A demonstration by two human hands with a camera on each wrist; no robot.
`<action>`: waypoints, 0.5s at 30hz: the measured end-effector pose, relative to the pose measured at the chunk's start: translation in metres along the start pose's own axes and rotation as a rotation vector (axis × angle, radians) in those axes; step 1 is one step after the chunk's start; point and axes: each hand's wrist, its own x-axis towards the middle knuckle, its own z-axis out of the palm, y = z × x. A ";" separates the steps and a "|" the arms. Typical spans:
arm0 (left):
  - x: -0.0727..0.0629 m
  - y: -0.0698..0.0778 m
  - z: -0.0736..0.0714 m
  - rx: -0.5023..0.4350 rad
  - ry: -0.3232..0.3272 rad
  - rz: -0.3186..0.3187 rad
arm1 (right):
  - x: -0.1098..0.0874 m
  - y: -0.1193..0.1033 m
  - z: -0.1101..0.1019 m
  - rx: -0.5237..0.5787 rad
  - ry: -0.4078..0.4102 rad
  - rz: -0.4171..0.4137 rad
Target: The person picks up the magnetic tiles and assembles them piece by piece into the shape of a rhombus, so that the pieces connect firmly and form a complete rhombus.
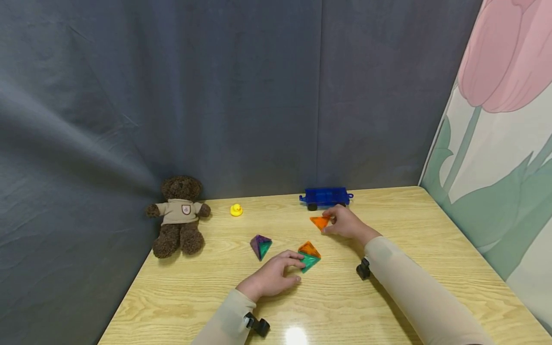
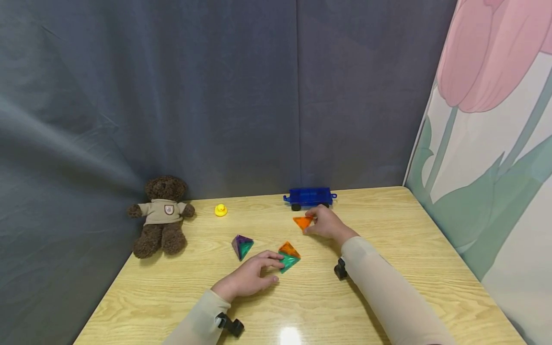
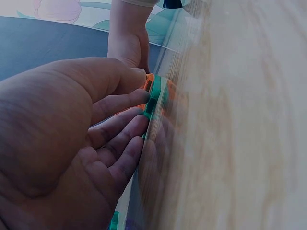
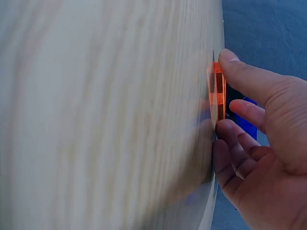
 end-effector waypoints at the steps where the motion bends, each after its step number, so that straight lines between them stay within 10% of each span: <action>1: 0.000 0.000 0.000 -0.002 0.000 0.000 | -0.001 -0.001 0.000 -0.007 0.001 0.001; 15: 0.000 -0.001 0.000 -0.003 0.000 -0.001 | 0.000 -0.003 0.005 -0.110 0.022 -0.013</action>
